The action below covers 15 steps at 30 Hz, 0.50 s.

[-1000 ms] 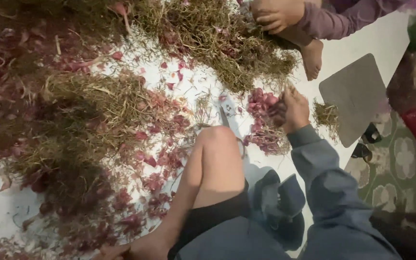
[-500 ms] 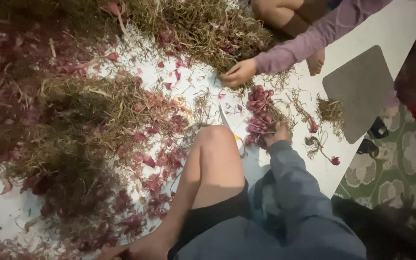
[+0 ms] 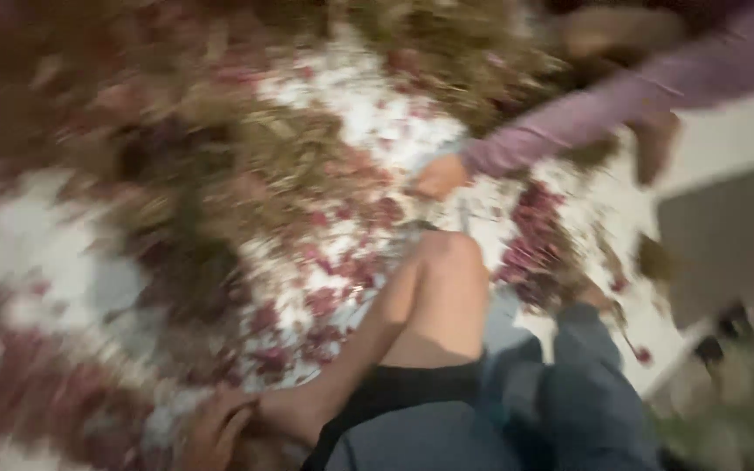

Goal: Cleaning shallots by manually removing dried stalks and roots while sitting on the floor.

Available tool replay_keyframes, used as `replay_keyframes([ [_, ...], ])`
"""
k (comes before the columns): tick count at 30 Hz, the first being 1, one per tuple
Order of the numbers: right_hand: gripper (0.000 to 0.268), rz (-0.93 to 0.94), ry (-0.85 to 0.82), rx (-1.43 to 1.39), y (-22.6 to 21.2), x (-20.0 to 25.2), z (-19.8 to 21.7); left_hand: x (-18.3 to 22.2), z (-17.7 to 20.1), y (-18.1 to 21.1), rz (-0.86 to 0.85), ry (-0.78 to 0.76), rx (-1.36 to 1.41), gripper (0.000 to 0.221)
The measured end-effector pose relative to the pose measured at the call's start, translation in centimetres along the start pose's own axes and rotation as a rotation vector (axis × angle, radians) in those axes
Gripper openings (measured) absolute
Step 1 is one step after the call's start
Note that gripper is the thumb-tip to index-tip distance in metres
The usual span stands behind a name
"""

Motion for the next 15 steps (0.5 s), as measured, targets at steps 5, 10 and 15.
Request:
replay_keyframes([
  [5,0.051,0.167,0.512,-0.506,-0.2,4.5,6.5,-2.5,4.7,10.4,0.073,-0.008,0.093,0.02],
  [10,0.041,0.258,0.873,-1.038,-2.6,10.0,13.7,-2.2,13.7,17.0,-0.054,-0.003,0.289,0.032],
  [15,0.024,0.75,1.067,-1.018,-14.5,23.2,25.0,-5.7,13.5,19.5,-0.359,0.005,0.303,0.014],
])
Point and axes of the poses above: each hand's wrist, its own x-axis away from the middle knuckle, its own z-axis out of the back of the hand, y = z × x, the point moved 2 cm from there along -x, towards the middle knuckle, and after that the axes turned 2 degrees about -z, right-handed, at the moved point
